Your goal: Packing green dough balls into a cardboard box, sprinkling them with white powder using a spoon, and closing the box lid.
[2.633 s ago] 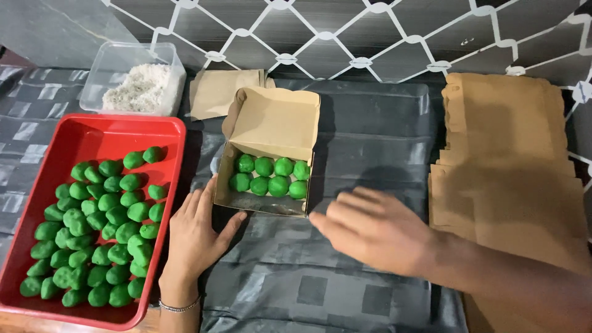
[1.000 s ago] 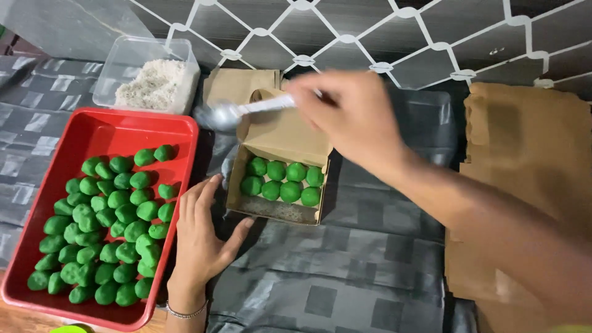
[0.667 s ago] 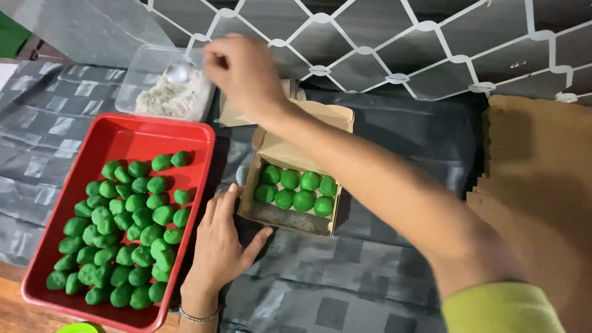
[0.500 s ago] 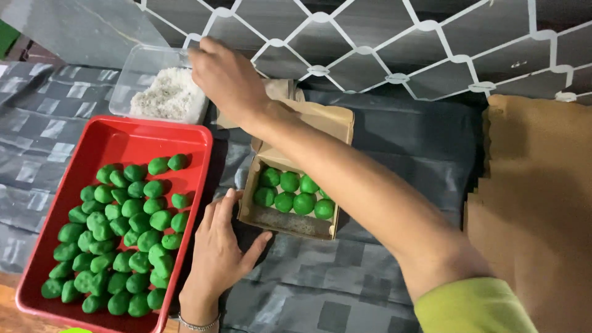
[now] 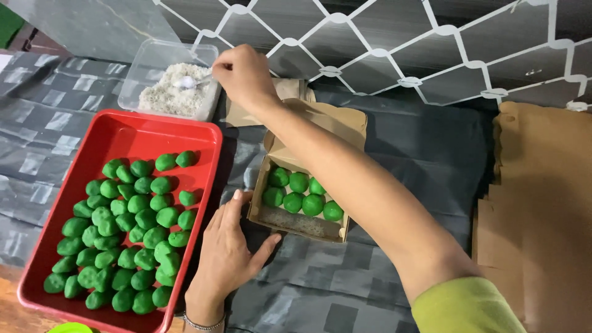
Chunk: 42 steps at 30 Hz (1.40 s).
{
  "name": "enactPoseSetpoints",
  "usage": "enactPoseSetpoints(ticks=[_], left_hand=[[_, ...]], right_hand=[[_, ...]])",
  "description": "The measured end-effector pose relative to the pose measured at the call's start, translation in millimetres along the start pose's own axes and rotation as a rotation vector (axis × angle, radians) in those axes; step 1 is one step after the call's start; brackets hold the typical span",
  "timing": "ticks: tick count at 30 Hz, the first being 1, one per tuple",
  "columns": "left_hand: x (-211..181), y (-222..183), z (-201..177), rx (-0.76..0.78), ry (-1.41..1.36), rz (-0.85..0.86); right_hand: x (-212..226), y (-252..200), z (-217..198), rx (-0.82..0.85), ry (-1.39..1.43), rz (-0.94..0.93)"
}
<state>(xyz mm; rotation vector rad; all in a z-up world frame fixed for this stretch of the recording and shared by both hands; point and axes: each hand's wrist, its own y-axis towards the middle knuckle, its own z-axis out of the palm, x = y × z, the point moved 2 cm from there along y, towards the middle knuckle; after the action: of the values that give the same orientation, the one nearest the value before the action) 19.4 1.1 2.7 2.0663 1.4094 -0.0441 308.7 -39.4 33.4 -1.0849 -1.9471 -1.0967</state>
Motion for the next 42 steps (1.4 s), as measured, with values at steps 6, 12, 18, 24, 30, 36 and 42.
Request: enactPoseSetpoints(ticks=[6, 12, 18, 24, 30, 36, 42], left_hand=[[0.0, 3.1, -4.4, -0.035, -0.045, 0.021], [3.8, -0.1, 0.3, -0.032, -0.034, 0.002], [2.2, 0.7, -1.6, -0.014, -0.014, 0.010], [4.2, -3.0, -0.9, 0.005, 0.021, -0.032], [8.8, -8.8, 4.3, -0.004, 0.099, -0.006], [7.9, -9.9, 7.2, 0.017, 0.118, -0.010], [7.4, -6.5, 6.0, 0.018, 0.091, -0.008]], right_hand=[[5.5, -7.7, -15.1, -0.087, 0.107, 0.110], [-3.5, -3.3, -18.4, -0.143, 0.013, 0.092], [-2.3, -7.1, 13.8, 0.070, -0.082, -0.226], [6.6, 1.2, 2.6, 0.131, 0.052, 0.244], [9.1, -7.0, -28.3, 0.005, 0.162, 0.432], [-0.1, -5.2, -36.7, -0.031, 0.142, 0.311], [-1.3, -3.0, -38.9, -0.060, 0.053, 0.220]])
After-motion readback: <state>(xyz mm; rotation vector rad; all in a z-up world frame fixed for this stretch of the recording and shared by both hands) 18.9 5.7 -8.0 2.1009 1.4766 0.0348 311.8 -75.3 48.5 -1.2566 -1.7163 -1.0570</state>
